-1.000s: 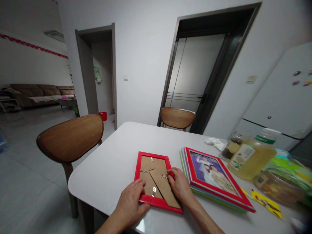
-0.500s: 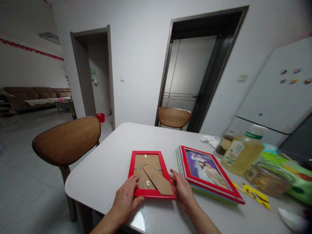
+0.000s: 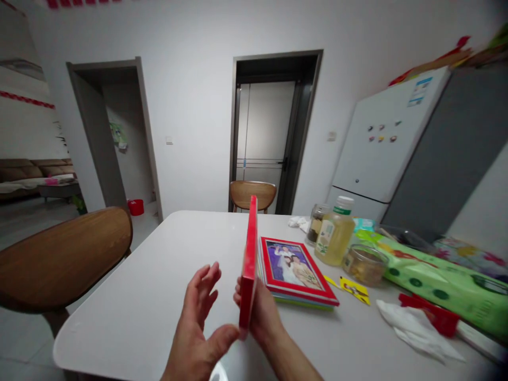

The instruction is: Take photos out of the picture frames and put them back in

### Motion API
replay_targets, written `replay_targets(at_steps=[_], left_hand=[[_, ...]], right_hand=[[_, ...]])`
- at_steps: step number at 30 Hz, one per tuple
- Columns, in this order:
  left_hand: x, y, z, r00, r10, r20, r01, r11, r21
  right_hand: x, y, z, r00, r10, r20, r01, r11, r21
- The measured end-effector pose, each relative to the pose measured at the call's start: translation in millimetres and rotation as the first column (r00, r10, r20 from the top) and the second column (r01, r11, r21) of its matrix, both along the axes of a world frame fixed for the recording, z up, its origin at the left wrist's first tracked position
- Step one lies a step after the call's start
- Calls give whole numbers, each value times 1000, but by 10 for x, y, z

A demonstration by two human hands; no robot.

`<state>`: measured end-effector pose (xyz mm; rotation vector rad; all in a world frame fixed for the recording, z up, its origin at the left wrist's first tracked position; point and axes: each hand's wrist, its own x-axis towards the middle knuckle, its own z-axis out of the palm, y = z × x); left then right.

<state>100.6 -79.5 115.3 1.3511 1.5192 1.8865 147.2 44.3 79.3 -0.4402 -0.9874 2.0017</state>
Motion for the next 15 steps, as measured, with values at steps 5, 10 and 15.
replay_targets(at_steps=[5, 10, 15], left_hand=[[251, 481, 307, 945, -232, 229, 213, 971, 106], [314, 1154, -169, 955, -172, 242, 182, 983, -16], [276, 1505, -516, 999, 16, -39, -27, 954, -298]], right_hand=[[647, 786, 308, 976, 3, 220, -16, 998, 54], [1111, 1495, 174, 731, -297, 614, 101, 937, 333], [1230, 1862, -52, 605, -429, 671, 120, 882, 456]])
